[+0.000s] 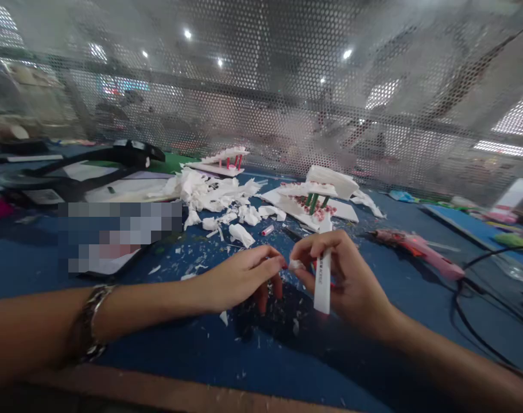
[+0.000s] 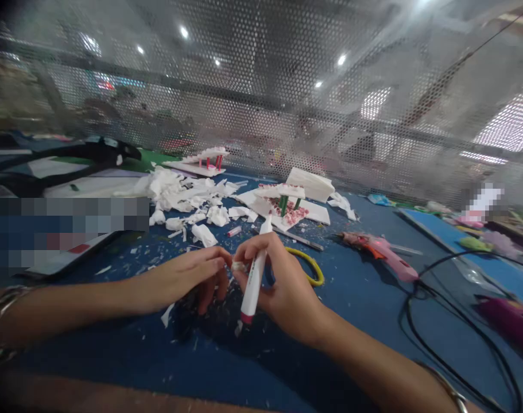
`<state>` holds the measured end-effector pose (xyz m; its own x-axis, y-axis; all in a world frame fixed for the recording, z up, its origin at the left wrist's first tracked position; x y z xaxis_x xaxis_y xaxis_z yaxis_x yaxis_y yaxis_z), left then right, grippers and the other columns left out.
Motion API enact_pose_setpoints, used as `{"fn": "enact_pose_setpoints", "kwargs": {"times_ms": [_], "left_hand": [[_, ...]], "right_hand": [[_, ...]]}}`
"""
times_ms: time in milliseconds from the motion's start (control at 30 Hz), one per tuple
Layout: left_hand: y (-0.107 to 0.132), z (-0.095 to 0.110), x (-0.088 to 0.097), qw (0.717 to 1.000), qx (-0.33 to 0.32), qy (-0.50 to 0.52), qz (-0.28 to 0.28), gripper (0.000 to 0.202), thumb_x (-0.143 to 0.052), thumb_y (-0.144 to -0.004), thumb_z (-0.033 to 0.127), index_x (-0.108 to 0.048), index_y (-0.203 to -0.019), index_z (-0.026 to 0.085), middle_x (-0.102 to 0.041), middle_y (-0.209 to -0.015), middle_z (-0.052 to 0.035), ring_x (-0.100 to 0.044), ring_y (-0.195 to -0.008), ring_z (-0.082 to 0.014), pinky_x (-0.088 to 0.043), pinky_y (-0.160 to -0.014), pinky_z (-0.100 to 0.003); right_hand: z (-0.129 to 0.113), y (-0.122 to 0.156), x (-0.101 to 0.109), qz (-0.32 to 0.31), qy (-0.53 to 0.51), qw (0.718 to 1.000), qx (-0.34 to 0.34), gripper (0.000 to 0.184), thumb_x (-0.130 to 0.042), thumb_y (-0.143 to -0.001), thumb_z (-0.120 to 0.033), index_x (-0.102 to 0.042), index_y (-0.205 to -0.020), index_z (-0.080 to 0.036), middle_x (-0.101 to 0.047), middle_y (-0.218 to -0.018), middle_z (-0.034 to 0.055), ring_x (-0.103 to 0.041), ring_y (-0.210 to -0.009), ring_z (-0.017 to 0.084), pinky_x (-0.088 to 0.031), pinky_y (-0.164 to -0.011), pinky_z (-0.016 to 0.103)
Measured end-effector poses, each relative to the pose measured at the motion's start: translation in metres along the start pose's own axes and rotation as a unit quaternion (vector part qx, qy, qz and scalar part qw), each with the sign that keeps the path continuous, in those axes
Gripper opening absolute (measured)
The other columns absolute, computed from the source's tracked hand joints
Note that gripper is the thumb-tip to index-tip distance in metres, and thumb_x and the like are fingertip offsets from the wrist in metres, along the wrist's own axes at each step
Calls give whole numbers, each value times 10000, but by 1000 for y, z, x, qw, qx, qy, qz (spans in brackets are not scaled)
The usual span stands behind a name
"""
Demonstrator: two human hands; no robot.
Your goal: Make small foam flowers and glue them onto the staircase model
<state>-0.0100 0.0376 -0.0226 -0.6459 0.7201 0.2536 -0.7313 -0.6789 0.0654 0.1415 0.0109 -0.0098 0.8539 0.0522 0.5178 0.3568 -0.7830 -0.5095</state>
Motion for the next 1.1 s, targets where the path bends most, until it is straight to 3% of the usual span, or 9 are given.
{"fn": "enact_pose_setpoints", "kwargs": {"times_ms": [167, 400, 567, 667, 800, 1033, 1100], "left_hand": [[-4, -2, -3, 990, -30, 138, -21, 179, -415, -813, 305, -478, -845, 141, -545, -662, 33, -520, -517, -50, -388, -558, -171], [-3, -5, -2, 986, 7, 164, -23, 127, -498, -774, 252, -537, -822, 141, -547, -598, 55, -512, -552, -51, -380, -606, -169], [-3, -9, -1, 985, 4, 170, 19, 78, -551, -721, 207, -547, -767, 144, -534, -668, 48, -489, -594, -50, -373, -603, -162], [0, -12, 0, 991, -12, 129, 25, 84, -561, -707, 209, -550, -768, 153, -538, -699, 43, -501, -660, -69, -379, -626, -168], [3, -12, 1, 998, -51, -4, 46, 190, -565, -709, 285, -572, -864, 175, -537, -695, 36, -490, -628, -87, -390, -577, -176], [3, -6, 7, 973, -125, -175, 82, 173, -584, -709, 310, -628, -785, 161, -541, -571, 42, -493, -523, -70, -377, -496, -141], [3, -6, 8, 965, -148, -200, 86, 165, -598, -702, 299, -637, -774, 156, -543, -536, 45, -493, -487, -61, -378, -488, -134]], "right_hand": [[1, 6, -2, -21, 1, 1000, 2, 256, -520, -744, -136, -313, -846, -247, -498, -851, -8, -516, -654, 80, -435, -586, 233], [0, 8, -8, -21, 6, 1000, 19, 263, -516, -744, -109, -313, -842, -245, -512, -872, -2, -533, -772, 99, -439, -669, 248], [-5, 10, -5, -15, 7, 1000, 26, 332, -555, -702, -89, -313, -865, -247, -500, -969, 20, -513, -871, 117, -424, -729, 260], [-6, 10, -1, -3, -11, 1000, 14, 315, -544, -715, -95, -320, -880, -243, -498, -986, 26, -501, -880, 113, -408, -754, 259], [-5, 9, -1, -4, -87, 996, -16, 188, -455, -792, -135, -334, -894, -236, -508, -940, 24, -507, -827, 100, -415, -741, 254], [-3, 10, 0, 39, -146, 987, -45, 82, -407, -841, -295, -374, -898, -246, -545, -838, 7, -517, -763, 102, -424, -688, 238], [-2, 10, 2, 36, -161, 985, -53, 142, -362, -850, -359, -400, -930, -248, -551, -815, 10, -522, -722, 108, -432, -660, 252]]}}
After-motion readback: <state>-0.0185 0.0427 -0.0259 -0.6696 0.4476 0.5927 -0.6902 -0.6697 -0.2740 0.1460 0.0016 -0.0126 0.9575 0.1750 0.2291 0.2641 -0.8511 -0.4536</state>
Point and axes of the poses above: each hand's wrist, its own y-axis away from the middle knuckle, its own x-axis out of the back of the hand, z = x × y, the point moved 2 cm from there along -y, towards the middle knuckle
